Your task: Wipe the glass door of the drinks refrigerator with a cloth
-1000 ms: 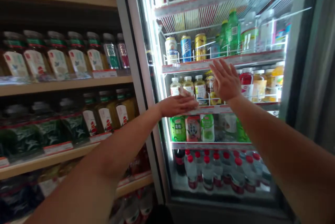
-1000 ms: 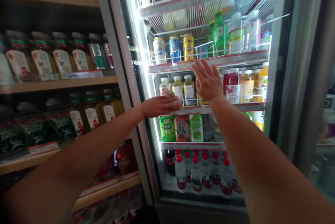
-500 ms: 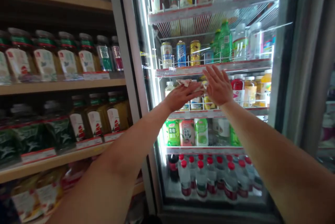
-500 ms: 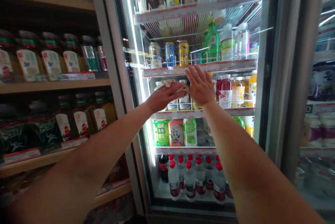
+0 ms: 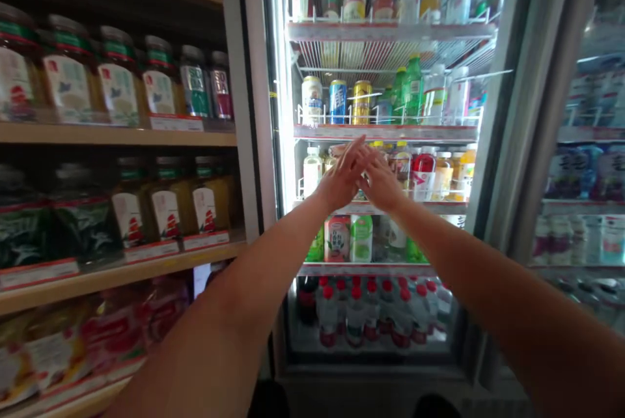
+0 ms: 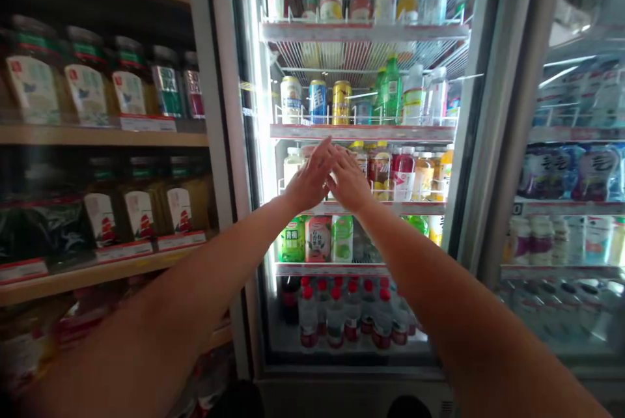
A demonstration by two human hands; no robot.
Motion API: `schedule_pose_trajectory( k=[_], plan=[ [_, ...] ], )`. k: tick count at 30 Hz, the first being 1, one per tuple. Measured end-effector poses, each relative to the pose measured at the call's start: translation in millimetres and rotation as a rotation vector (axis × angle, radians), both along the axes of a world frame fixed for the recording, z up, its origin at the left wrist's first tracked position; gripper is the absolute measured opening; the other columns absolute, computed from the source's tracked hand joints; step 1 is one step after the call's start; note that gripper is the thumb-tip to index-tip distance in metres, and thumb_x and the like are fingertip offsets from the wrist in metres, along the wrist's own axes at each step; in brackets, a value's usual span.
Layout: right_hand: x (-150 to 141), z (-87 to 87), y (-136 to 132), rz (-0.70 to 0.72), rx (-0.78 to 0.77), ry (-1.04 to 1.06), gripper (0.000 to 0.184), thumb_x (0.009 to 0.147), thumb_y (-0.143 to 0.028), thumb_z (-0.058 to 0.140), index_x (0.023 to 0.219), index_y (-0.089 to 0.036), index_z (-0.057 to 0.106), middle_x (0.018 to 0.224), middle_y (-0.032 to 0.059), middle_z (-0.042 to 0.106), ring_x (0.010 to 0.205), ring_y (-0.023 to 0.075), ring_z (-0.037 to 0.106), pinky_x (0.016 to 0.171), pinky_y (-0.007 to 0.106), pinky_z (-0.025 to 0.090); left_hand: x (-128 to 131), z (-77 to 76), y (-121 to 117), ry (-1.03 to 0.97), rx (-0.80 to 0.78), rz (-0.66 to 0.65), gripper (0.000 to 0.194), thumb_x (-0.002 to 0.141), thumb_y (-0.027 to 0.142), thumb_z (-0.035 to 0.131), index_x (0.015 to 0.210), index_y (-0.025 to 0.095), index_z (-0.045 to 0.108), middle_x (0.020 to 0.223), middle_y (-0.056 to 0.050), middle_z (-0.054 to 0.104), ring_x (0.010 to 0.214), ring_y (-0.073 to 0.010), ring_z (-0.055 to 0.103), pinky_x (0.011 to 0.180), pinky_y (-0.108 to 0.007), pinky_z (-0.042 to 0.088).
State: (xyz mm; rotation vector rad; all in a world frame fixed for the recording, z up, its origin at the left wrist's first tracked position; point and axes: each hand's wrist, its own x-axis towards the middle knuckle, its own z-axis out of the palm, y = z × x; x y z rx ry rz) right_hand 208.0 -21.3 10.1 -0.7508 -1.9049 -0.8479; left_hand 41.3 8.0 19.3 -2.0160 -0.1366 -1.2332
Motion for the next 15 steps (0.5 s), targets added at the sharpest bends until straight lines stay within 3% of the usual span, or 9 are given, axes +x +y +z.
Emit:
schedule_pose_trajectory(
  k=[4, 7, 9, 12, 15],
  plan=[
    [9, 11.4, 3, -0.016, 0.096, -0.188, 0.042, 0.100, -0.018, 0.060, 0.142, -0.018, 0.064, 0.150, 0.0095, 0.059, 0.146, 0.0273, 0.050, 0.127, 0.051, 0.040, -36, -1.6, -15, 0.236, 0.109, 0.143, 0.056, 0.101, 0.020, 0.054, 0.156, 0.022, 0.041, 0.170, -0.014, 0.028, 0.161, -0.0303, 0.022, 0.127, -0.051, 0.036],
    [34, 25.8, 8, -0.020, 0.146, -0.246, 0.026, 0.101, -0.020, 0.061, 0.123, -0.016, 0.074, 0.145, 0.0099, 0.063, 0.141, 0.0294, 0.054, 0.123, 0.051, 0.045, -51, 9.0, -12, -0.014, 0.053, 0.305, 0.054, 0.107, 0.024, 0.044, 0.160, 0.021, 0.039, 0.170, -0.013, 0.030, 0.162, -0.0270, 0.017, 0.130, -0.051, 0.029],
    [55, 26.3, 11, -0.057, 0.182, -0.180, 0.027, 0.103, -0.017, 0.056, 0.122, -0.015, 0.074, 0.147, 0.0111, 0.061, 0.144, 0.0312, 0.051, 0.122, 0.054, 0.046, -51, 14.7, -5, -0.164, -0.058, 0.412, 0.057, 0.107, 0.025, 0.040, 0.164, 0.018, 0.033, 0.172, -0.012, 0.025, 0.163, -0.0274, 0.011, 0.132, -0.054, 0.021],
    [77, 3.1, 11, -0.123, 0.234, -0.081, 0.037, 0.106, -0.015, 0.048, 0.136, -0.018, 0.069, 0.153, 0.0112, 0.055, 0.151, 0.0317, 0.042, 0.123, 0.057, 0.044, -45, 13.6, 4, -0.205, -0.187, 0.526, 0.063, 0.107, 0.028, 0.041, 0.167, 0.017, 0.027, 0.174, -0.009, 0.021, 0.163, -0.0288, 0.006, 0.134, -0.058, 0.010],
    [84, -29.0, 5, -0.119, 0.216, -0.245, 0.042, 0.106, -0.020, 0.050, 0.148, -0.018, 0.060, 0.157, 0.0107, 0.051, 0.155, 0.0325, 0.036, 0.127, 0.058, 0.039, -40, 6.6, 6, -0.224, -0.213, 0.575, 0.064, 0.108, 0.030, 0.041, 0.168, 0.017, 0.025, 0.174, -0.007, 0.017, 0.163, -0.0286, 0.002, 0.135, -0.058, 0.005]
  ],
)
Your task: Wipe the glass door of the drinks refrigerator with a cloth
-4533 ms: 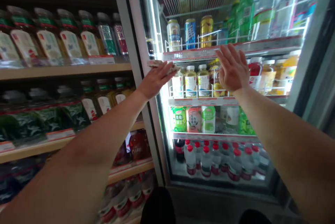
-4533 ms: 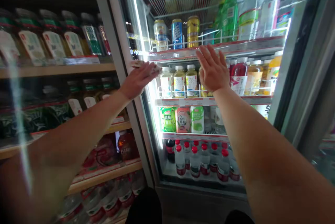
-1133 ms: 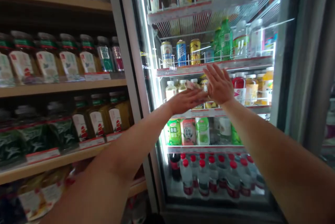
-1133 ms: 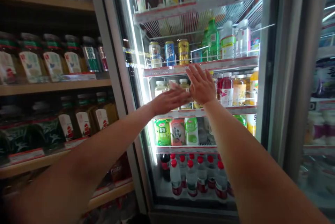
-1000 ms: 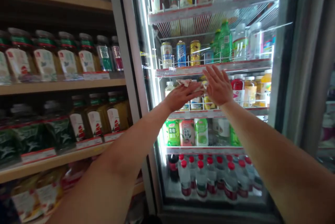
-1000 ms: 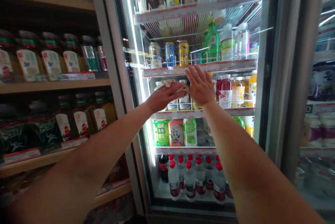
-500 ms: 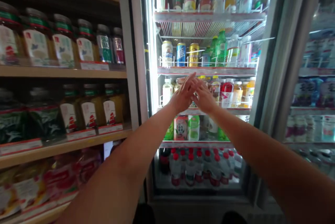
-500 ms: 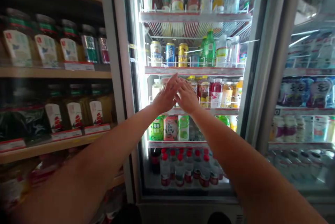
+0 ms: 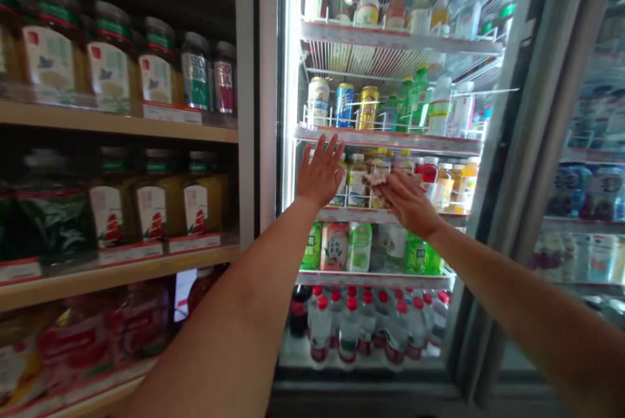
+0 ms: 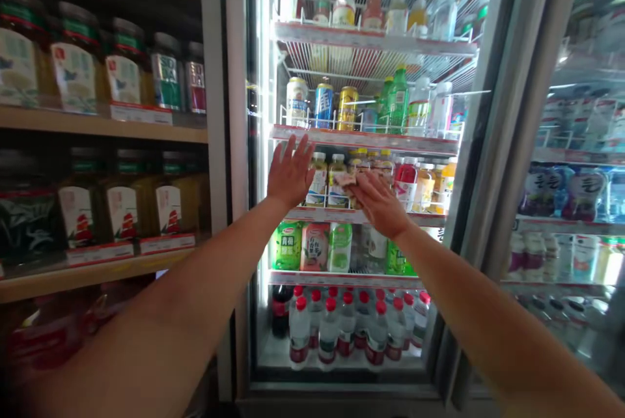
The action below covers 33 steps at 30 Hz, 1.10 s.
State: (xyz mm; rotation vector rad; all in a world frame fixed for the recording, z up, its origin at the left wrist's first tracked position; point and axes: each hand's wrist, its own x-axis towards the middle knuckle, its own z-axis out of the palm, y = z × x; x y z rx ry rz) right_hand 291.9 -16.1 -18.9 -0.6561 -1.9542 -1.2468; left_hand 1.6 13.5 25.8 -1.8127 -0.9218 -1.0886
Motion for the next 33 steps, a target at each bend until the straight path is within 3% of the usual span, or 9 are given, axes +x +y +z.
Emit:
schedule_pose_trajectory(
  k=[4, 10, 15, 19, 22, 25, 28, 31, 33],
  plan=[
    [3, 0.1, -1, -0.024, -0.007, -0.240, 0.046, 0.106, -0.025, 0.056, 0.153, -0.023, 0.055, 0.157, 0.0061, 0.052, 0.153, 0.0287, 0.041, 0.130, 0.053, 0.034, 0, -3.1, -3, -0.001, -0.008, 0.020, 0.064, 0.108, 0.031, 0.042, 0.169, 0.019, 0.026, 0.174, -0.004, 0.017, 0.163, -0.0274, 0.002, 0.135, -0.057, 0.005],
    [-3, 19.8, 6, 0.016, 0.083, 0.207, 0.041, 0.108, -0.026, 0.050, 0.147, -0.019, 0.061, 0.152, 0.0105, 0.056, 0.153, 0.0307, 0.041, 0.126, 0.055, 0.041, -1, -2.6, -4, -0.002, 0.000, 0.030, 0.063, 0.108, 0.030, 0.043, 0.168, 0.019, 0.027, 0.174, -0.004, 0.016, 0.162, -0.0263, 0.001, 0.135, -0.055, 0.004],
    [-22, 24.6, 4, 0.075, -0.080, 0.049, 0.031, 0.106, -0.027, 0.054, 0.131, -0.020, 0.071, 0.148, 0.0084, 0.061, 0.141, 0.0256, 0.055, 0.121, 0.045, 0.049, -1, -3.6, -3, 0.012, 0.009, 0.047, 0.063, 0.109, 0.031, 0.043, 0.168, 0.016, 0.027, 0.174, -0.005, 0.014, 0.162, -0.0275, 0.001, 0.135, -0.055, 0.004],
    [-7, 50.9, 8, 0.061, 0.006, 0.249, 0.035, 0.107, -0.026, 0.048, 0.132, -0.013, 0.069, 0.138, 0.0186, 0.064, 0.133, 0.0332, 0.058, 0.115, 0.057, 0.050, -1, -3.3, -3, 0.010, 0.006, 0.040, 0.063, 0.109, 0.031, 0.043, 0.168, 0.016, 0.028, 0.174, -0.005, 0.014, 0.162, -0.0274, 0.001, 0.135, -0.055, 0.004],
    [1, 38.3, 3, 0.059, 0.070, 0.334, 0.043, 0.107, -0.021, 0.043, 0.144, -0.010, 0.061, 0.138, 0.0213, 0.063, 0.134, 0.0343, 0.057, 0.113, 0.059, 0.050, -1, -3.6, -2, -0.002, 0.013, 0.004, 0.062, 0.109, 0.031, 0.043, 0.168, 0.018, 0.029, 0.174, -0.005, 0.017, 0.162, -0.0265, 0.003, 0.135, -0.055, 0.004],
    [-6, 16.9, -4, 0.065, -0.001, 0.150, 0.051, 0.104, -0.011, 0.043, 0.152, -0.020, 0.056, 0.142, 0.0115, 0.064, 0.136, 0.0263, 0.057, 0.118, 0.049, 0.051, -2, -4.2, -1, -0.004, 0.018, -0.029, 0.062, 0.108, 0.030, 0.043, 0.167, 0.017, 0.030, 0.173, -0.006, 0.019, 0.162, -0.0275, 0.005, 0.135, -0.057, 0.005],
    [-7, 25.6, -1, 0.061, -0.060, 0.023, 0.056, 0.101, -0.007, 0.045, 0.151, -0.029, 0.058, 0.142, 0.0029, 0.065, 0.140, 0.0208, 0.055, 0.122, 0.043, 0.048, -3, -4.5, 0, -0.007, 0.025, -0.049, 0.062, 0.108, 0.030, 0.043, 0.168, 0.017, 0.029, 0.173, -0.006, 0.020, 0.162, -0.0284, 0.005, 0.135, -0.059, 0.007],
    [11, 42.7, 4, 0.029, 0.011, 0.163, 0.051, 0.103, -0.010, 0.043, 0.150, -0.020, 0.059, 0.147, 0.0118, 0.060, 0.145, 0.0289, 0.049, 0.124, 0.057, 0.043, -3, -4.4, 0, -0.009, 0.025, -0.051, 0.063, 0.108, 0.030, 0.043, 0.168, 0.019, 0.028, 0.173, -0.005, 0.020, 0.162, -0.0275, 0.005, 0.135, -0.058, 0.007],
    [25, 34.0, 2, -0.002, 0.072, 0.249, 0.053, 0.104, -0.011, 0.040, 0.155, -0.014, 0.052, 0.153, 0.0177, 0.054, 0.149, 0.0335, 0.044, 0.122, 0.063, 0.041, -3, -4.2, 0, -0.004, 0.018, -0.045, 0.062, 0.108, 0.031, 0.042, 0.168, 0.019, 0.029, 0.173, -0.005, 0.020, 0.162, -0.0270, 0.005, 0.135, -0.057, 0.007]
  ],
)
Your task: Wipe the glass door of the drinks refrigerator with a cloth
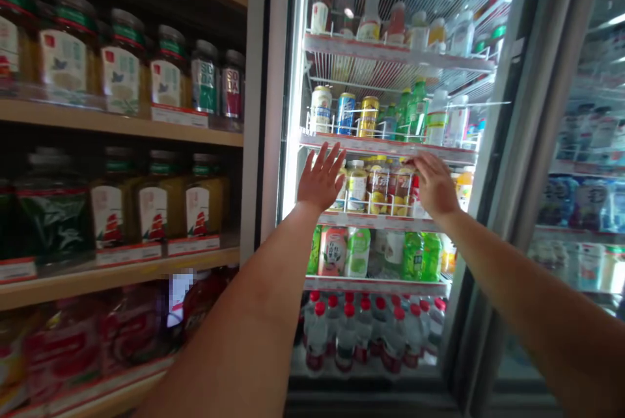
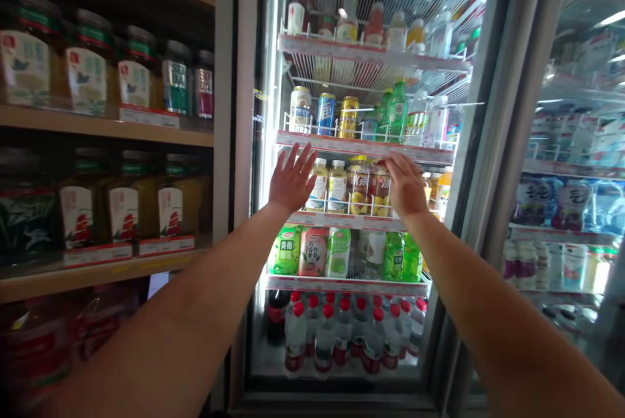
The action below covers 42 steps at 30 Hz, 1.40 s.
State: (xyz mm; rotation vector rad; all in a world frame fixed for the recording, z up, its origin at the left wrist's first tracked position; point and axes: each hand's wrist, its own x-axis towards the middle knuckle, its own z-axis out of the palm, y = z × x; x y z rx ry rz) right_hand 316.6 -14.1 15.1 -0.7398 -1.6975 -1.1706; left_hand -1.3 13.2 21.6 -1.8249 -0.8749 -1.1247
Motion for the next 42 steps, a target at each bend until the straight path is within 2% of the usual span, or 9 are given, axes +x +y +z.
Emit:
schedule_pose_trajectory(
  k=[5, 8, 12, 19, 25, 30, 34, 38, 42],
  plan=[
    [2, -54.7, -13, -0.001, -0.103, -0.263, 0.055, 0.102, -0.007, 0.042, 0.151, -0.026, 0.058, 0.148, 0.0035, 0.061, 0.145, 0.0209, 0.051, 0.123, 0.043, 0.048, 1, -0.1, -1, -0.006, -0.007, 0.002, 0.061, 0.108, 0.029, 0.041, 0.167, 0.016, 0.030, 0.173, -0.007, 0.020, 0.162, -0.0278, 0.005, 0.135, -0.058, 0.007],
    [4, -42.8, -5, 0.003, -0.116, -0.278, 0.058, 0.101, -0.005, 0.042, 0.148, -0.032, 0.061, 0.146, -0.0019, 0.063, 0.144, 0.0170, 0.052, 0.124, 0.040, 0.046, 1, -0.3, 0, -0.006, 0.002, 0.002, 0.061, 0.108, 0.030, 0.042, 0.167, 0.015, 0.030, 0.173, -0.007, 0.020, 0.162, -0.0288, 0.006, 0.134, -0.059, 0.008],
    [22, -22.4, 8, -0.016, 0.039, 0.012, 0.061, 0.102, -0.007, 0.036, 0.162, -0.019, 0.044, 0.153, 0.0144, 0.054, 0.153, 0.0308, 0.040, 0.122, 0.064, 0.041, 0, -1.1, 2, -0.007, 0.019, -0.009, 0.063, 0.108, 0.030, 0.044, 0.167, 0.018, 0.030, 0.173, -0.006, 0.021, 0.162, -0.0276, 0.007, 0.135, -0.057, 0.009],
    [23, -55.4, -1, -0.028, -0.061, -0.126, 0.051, 0.103, -0.011, 0.046, 0.147, -0.030, 0.063, 0.143, 0.0012, 0.066, 0.141, 0.0201, 0.056, 0.122, 0.043, 0.049, 0, -1.9, 4, -0.015, 0.034, -0.011, 0.062, 0.108, 0.029, 0.043, 0.167, 0.017, 0.030, 0.173, -0.005, 0.020, 0.162, -0.0276, 0.007, 0.135, -0.057, 0.009],
    [65, -43.1, 3, -0.091, 0.102, 0.210, 0.051, 0.104, -0.015, 0.037, 0.150, -0.009, 0.058, 0.139, 0.0218, 0.064, 0.137, 0.0349, 0.057, 0.114, 0.064, 0.049, 0, -2.2, 5, -0.010, 0.031, -0.026, 0.063, 0.108, 0.030, 0.043, 0.168, 0.019, 0.028, 0.173, -0.005, 0.020, 0.162, -0.0274, 0.006, 0.135, -0.057, 0.009],
    [87, -72.7, -2, -0.113, 0.080, 0.308, 0.046, 0.103, -0.024, 0.044, 0.142, -0.017, 0.067, 0.131, 0.0146, 0.070, 0.127, 0.0325, 0.064, 0.110, 0.055, 0.055, 0, -2.7, 4, -0.003, 0.057, 0.011, 0.062, 0.108, 0.029, 0.041, 0.167, 0.017, 0.030, 0.173, -0.006, 0.020, 0.162, -0.0280, 0.007, 0.135, -0.058, 0.011],
    [105, -38.7, -1, -0.142, 0.165, 0.536, 0.049, 0.103, -0.030, 0.041, 0.138, -0.012, 0.070, 0.112, 0.0193, 0.074, 0.109, 0.0354, 0.069, 0.097, 0.056, 0.057, 0, -3.8, 3, 0.000, 0.051, 0.008, 0.064, 0.108, 0.029, 0.041, 0.169, 0.019, 0.025, 0.173, -0.006, 0.020, 0.162, -0.0278, 0.006, 0.135, -0.058, 0.011],
    [82, -4.8, 7, -0.121, 0.167, 0.538, 0.053, 0.106, -0.032, 0.038, 0.141, -0.005, 0.067, 0.113, 0.0256, 0.073, 0.107, 0.0363, 0.069, 0.098, 0.055, 0.056, 1, -4.5, 3, -0.001, 0.046, 0.006, 0.066, 0.108, 0.028, 0.042, 0.170, 0.020, 0.022, 0.174, -0.005, 0.018, 0.163, -0.0271, 0.004, 0.135, -0.058, 0.010],
    [32, -42.9, -1, -0.047, -0.024, 0.182, 0.047, 0.105, -0.030, 0.047, 0.148, -0.016, 0.061, 0.143, 0.0130, 0.064, 0.141, 0.0302, 0.054, 0.120, 0.049, 0.048, 1, -2.6, 1, -0.014, 0.008, 0.015, 0.063, 0.109, 0.029, 0.041, 0.169, 0.020, 0.025, 0.174, -0.004, 0.019, 0.163, -0.0267, 0.005, 0.135, -0.056, 0.009]
  ],
)
